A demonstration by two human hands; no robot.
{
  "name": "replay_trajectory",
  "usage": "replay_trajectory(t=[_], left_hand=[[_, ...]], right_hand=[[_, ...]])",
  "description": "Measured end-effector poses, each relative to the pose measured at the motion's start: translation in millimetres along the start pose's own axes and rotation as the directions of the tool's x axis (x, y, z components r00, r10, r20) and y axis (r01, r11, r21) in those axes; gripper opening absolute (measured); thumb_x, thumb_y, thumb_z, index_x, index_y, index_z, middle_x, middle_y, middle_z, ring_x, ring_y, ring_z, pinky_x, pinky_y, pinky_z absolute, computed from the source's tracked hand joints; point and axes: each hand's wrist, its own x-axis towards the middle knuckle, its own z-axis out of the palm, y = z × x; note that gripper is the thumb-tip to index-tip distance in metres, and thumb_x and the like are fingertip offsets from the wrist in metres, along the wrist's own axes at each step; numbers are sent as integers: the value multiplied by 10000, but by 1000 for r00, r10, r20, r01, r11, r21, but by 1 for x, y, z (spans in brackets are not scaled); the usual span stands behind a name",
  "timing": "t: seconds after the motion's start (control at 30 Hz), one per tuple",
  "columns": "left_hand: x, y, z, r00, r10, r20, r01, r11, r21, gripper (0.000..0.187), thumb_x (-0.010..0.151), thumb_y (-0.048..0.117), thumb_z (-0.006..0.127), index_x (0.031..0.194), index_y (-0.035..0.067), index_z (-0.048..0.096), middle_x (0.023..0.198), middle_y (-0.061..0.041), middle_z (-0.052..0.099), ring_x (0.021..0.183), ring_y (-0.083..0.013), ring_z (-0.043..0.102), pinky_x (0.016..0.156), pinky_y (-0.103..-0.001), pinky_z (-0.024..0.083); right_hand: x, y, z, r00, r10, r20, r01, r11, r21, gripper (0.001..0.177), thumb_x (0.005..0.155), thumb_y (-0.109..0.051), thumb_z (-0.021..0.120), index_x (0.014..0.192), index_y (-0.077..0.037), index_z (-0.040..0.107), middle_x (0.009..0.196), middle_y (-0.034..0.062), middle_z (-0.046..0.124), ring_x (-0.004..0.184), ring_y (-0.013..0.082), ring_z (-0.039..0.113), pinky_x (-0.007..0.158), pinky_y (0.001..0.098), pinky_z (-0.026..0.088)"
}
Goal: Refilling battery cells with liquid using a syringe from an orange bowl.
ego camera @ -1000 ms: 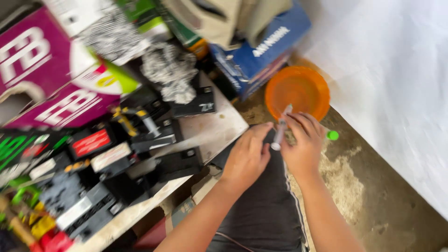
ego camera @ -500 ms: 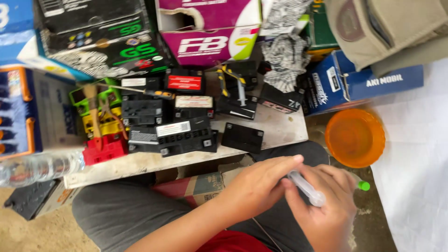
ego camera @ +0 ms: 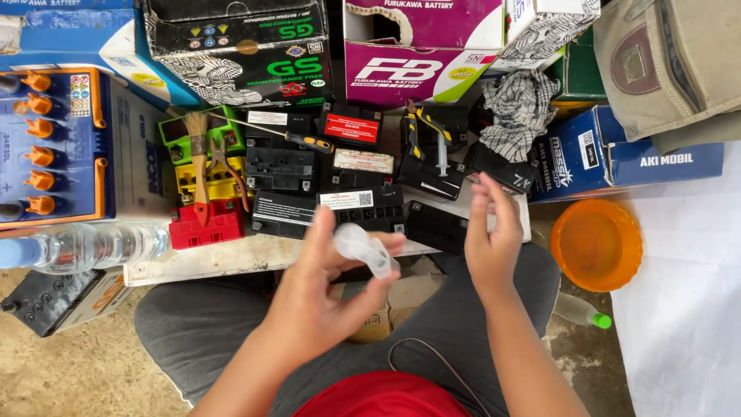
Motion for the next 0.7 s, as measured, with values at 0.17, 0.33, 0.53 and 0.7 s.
replay_trajectory(t=[0.17, 0.33, 0.53, 0.7], left_hand=[[16, 4, -23, 995, 36, -98, -40, 999, -36, 1080, 1014, -104, 696, 1663, 292, -71, 1329, -343, 684, 1207, -379, 770, 1093, -477, 641], [28, -5, -34, 991, -10, -135, 0, 997, -72, 1105, 1018, -111, 701, 1654, 329, -88, 1353, -340, 692, 1197, -371, 782, 1104, -460, 637], [39, -12, -43, 990, -27, -136, 10, 992, -122, 1133, 1029, -126, 688, 1647, 407, -97, 1360, -360, 691, 1171, -385, 791, 1089, -472, 643], [47, -21, -51, 981, -86, -174, 59, 986, -155, 1153, 1030, -124, 700, 1623, 378, -152, 1321, -350, 727, 1132, -369, 820, 1075, -481, 691]], right_hand=[[14, 36, 34, 989, -149, 25, 151, 978, -146, 379, 1090, -191, 572, 1424, -13, 574, 1284, 152, 556, 1231, 299, 554, 1069, 445, 466], [17, 53, 58, 887, -426, 181, 460, 851, -254, 305, 1080, -211, 589, 1317, -43, 679, 1129, 104, 608, 1070, 302, 581, 965, 449, 442], [19, 55, 63, 786, -465, 407, 555, 821, -136, 238, 1072, -133, 580, 1283, -62, 664, 929, 71, 650, 865, 277, 580, 809, 407, 485], [16, 52, 64, 749, -560, 356, 633, 764, -130, 213, 1037, -62, 634, 1250, -76, 646, 869, 71, 587, 813, 297, 583, 759, 421, 473]])
